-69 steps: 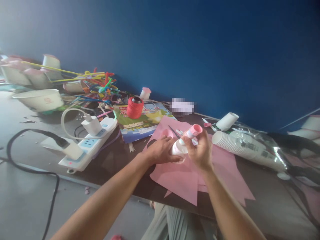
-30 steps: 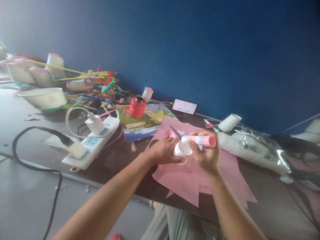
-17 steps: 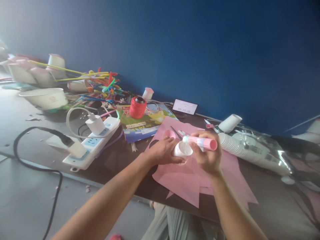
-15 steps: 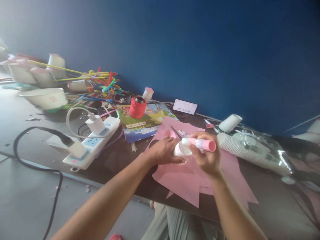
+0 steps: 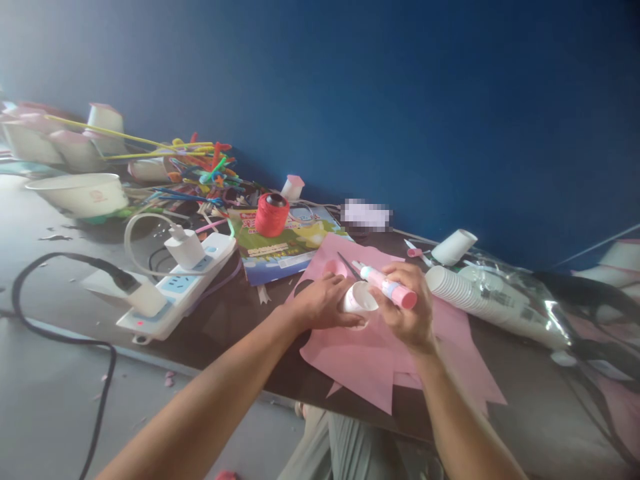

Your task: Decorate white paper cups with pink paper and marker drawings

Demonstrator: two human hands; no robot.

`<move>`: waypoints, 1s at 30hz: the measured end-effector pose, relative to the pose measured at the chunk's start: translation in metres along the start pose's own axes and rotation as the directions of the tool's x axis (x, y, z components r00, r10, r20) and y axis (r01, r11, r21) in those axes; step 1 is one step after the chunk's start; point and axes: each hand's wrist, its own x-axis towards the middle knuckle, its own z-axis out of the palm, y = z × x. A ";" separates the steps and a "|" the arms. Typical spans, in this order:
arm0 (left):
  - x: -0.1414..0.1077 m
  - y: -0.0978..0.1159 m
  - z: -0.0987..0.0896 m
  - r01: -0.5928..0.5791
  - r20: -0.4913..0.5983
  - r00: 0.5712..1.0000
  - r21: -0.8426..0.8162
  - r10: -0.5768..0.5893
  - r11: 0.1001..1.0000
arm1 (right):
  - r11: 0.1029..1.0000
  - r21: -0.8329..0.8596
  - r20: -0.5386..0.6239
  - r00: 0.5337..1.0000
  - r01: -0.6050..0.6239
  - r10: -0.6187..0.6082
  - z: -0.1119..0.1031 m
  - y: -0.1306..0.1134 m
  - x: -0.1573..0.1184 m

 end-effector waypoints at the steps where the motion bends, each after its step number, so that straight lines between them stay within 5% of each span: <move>1: 0.000 0.000 0.000 0.005 0.002 1.000 0.000 -0.005 1.000 | 1.000 0.003 -0.036 0.999 -0.017 0.018 -0.001 0.000 0.000; 4: 0.000 0.001 -0.001 0.015 0.007 1.000 0.007 -0.016 1.000 | 0.995 0.064 -0.121 0.989 -0.076 0.083 -0.004 0.000 -0.001; 8: -0.001 0.000 0.000 0.013 0.002 1.000 0.007 -0.013 1.000 | 0.985 0.121 -0.050 0.990 -0.122 0.129 -0.005 -0.003 -0.004; 12: -0.001 -0.001 0.002 0.002 -0.002 1.000 0.001 -0.002 1.000 | 0.995 0.045 -0.026 0.996 -0.089 0.090 -0.003 -0.003 -0.004; 19: 0.000 0.000 0.000 -0.002 0.005 1.000 0.016 0.002 1.000 | 0.999 -0.038 -0.174 0.984 -0.035 0.028 -0.004 -0.003 -0.002; 25: 0.000 0.000 -0.001 -0.001 0.001 1.000 0.004 0.001 1.000 | 1.000 -0.008 -0.060 0.998 -0.027 0.026 -0.002 -0.002 -0.003; 30: 0.000 0.001 -0.001 0.029 0.011 1.000 0.001 -0.029 1.000 | 0.998 -0.055 -0.122 0.992 -0.030 0.023 -0.003 -0.001 0.000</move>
